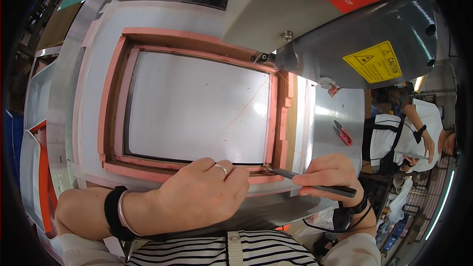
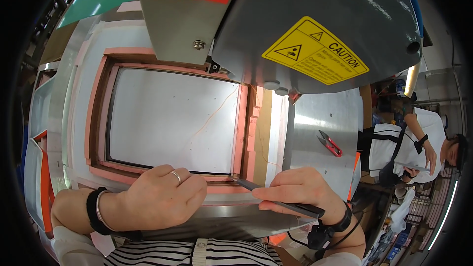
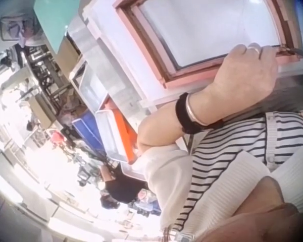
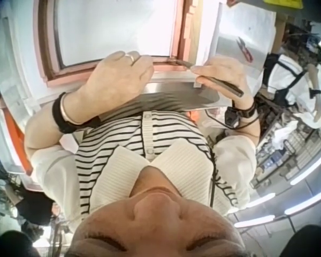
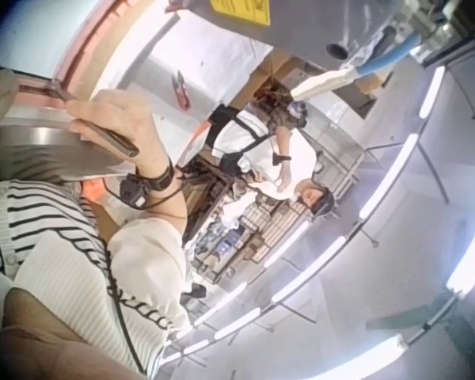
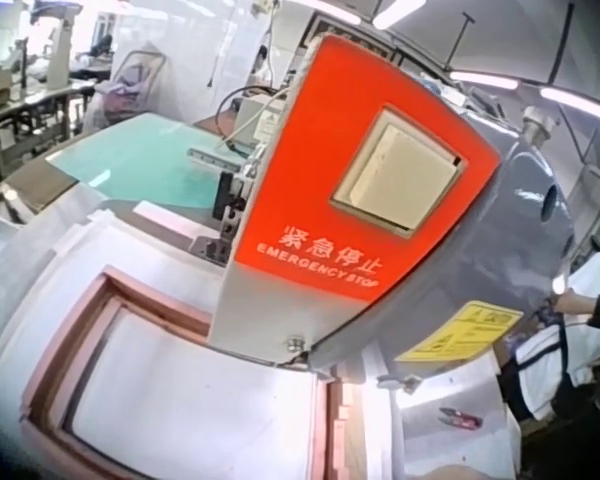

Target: Operator is aligning leather or fabric pieces in a frame and configuring an automated industrial sewing machine for a leather goods project.

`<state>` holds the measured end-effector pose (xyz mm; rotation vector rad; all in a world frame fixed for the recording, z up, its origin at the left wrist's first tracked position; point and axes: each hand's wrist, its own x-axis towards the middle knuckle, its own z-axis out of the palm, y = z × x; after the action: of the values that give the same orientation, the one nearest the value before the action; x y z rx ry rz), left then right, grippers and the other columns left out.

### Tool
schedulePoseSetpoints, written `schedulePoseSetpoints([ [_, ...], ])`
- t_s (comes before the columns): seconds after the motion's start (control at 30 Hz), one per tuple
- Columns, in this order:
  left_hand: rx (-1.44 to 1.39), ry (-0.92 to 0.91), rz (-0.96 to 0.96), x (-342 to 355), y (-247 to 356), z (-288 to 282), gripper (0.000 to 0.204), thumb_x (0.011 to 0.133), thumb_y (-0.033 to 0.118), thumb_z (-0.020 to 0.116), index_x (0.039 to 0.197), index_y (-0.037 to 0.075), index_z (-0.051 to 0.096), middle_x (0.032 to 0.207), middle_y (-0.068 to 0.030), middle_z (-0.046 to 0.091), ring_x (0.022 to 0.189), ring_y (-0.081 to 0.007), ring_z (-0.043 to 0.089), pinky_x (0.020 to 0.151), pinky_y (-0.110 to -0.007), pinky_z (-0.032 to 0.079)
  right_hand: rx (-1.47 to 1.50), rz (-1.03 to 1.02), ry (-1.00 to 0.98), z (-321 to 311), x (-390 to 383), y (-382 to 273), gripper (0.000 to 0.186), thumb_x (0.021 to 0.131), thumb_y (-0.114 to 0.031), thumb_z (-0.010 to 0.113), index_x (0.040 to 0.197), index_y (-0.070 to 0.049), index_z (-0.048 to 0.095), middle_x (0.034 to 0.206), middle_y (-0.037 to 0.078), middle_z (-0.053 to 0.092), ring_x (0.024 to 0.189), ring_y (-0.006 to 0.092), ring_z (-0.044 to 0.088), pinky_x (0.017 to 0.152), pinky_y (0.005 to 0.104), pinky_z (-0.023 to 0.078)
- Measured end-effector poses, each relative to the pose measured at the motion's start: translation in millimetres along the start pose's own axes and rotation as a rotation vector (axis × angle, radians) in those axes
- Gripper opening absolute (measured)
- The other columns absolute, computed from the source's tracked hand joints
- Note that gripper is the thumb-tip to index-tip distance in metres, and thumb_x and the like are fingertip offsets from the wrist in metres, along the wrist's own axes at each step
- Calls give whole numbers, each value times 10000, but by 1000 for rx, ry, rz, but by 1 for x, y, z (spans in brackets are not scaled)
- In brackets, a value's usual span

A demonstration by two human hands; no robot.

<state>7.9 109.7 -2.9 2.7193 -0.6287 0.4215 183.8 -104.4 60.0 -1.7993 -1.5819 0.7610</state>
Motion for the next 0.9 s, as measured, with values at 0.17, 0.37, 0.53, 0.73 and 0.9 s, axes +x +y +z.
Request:
schedulePoseSetpoints([
  [0.17,0,-4,-2,-1,0,1,93,705,142,579,726,52,580,743,-25,483,662,-120,533,542,-239,403,-25,-2,-31,-1,5,-2,275,680,-102,802,931,-28,715,648,104,598,532,244,591,450,306,418],
  [0.37,-14,-4,-6,-1,0,1,144,651,117,623,772,44,598,753,-12,502,627,-117,527,526,-236,399,-21,35,-58,-3,9,-3,290,674,-114,805,938,-33,717,643,98,595,539,240,594,459,305,425],
  [0.53,7,4,-3,-1,1,1,140,648,113,624,766,45,594,747,-10,493,620,-109,515,514,-234,378,-45,5,-68,-8,7,-5,314,663,-107,807,955,-38,715,637,93,589,537,235,589,462,309,425],
  [0.73,-9,-16,-9,-2,0,0,138,652,110,624,766,40,593,746,-15,498,617,-109,522,517,-233,386,-50,70,-114,-12,9,-6,332,643,-129,808,949,-40,715,633,84,580,531,232,583,464,308,416],
  [0.9,5,-8,-7,-1,1,2,104,679,133,596,744,51,595,740,-14,481,632,-111,513,529,-236,383,-6,129,-50,-13,9,-4,283,695,-173,783,903,6,711,620,98,601,543,225,603,472,291,427],
])
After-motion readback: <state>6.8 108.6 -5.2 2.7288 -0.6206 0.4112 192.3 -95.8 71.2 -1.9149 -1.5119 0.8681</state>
